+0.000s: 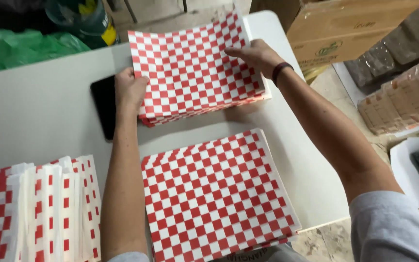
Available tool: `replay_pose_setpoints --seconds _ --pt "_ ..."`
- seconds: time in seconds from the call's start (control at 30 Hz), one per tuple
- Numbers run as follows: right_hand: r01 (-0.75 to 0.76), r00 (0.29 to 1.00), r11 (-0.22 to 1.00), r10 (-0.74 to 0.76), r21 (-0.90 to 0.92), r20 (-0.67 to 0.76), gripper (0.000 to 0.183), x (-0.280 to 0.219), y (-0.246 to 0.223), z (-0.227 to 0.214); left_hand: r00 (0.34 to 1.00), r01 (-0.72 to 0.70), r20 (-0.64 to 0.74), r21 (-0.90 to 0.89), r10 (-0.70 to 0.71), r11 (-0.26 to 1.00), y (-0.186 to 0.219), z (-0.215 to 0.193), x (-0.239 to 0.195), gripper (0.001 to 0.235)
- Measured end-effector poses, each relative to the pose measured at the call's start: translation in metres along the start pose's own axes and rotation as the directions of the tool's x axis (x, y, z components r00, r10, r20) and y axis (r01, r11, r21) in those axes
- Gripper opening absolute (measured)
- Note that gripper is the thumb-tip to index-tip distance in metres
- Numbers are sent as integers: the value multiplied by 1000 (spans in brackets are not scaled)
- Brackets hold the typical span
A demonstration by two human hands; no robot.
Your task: Folding red and white checkered paper liners into a specific shape for packaging.
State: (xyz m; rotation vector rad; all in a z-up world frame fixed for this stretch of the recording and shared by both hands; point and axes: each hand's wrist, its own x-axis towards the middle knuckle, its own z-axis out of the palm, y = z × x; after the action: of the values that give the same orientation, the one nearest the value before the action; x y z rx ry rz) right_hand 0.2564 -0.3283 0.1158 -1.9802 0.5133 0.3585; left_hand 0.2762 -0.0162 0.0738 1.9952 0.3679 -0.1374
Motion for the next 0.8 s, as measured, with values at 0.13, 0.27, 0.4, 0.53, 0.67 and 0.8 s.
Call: replay_pose_setpoints --seconds 0.13,0.27,0.4,0.53,0.67,0.8 --pt "23 997 975 -40 -223 -72 44 0 8 -20 998 61 22 53 -62 997 7 -4 -14 34" --pt "2 1000 999 -3 -44 -26 24 -4 7 -34 995 96 15 68 -97 993 17 -4 -16 33" --pt "20 999 999 -21 42 28 29 -2 13 -38 991 131 18 56 -132 990 17 -5 -16 36" --pt "44 999 998 -45 52 20 29 -4 13 -37 987 161 0 72 -161 984 20 -4 -16 35" --pt "9 1000 1000 -9 10 -23 22 -10 9 -32 979 202 -4 48 -202 978 19 -4 -16 35" --pt "-13 997 997 7 -80 -81 6 -25 0 -27 978 209 -4 21 -209 978 11 -4 -4 33"
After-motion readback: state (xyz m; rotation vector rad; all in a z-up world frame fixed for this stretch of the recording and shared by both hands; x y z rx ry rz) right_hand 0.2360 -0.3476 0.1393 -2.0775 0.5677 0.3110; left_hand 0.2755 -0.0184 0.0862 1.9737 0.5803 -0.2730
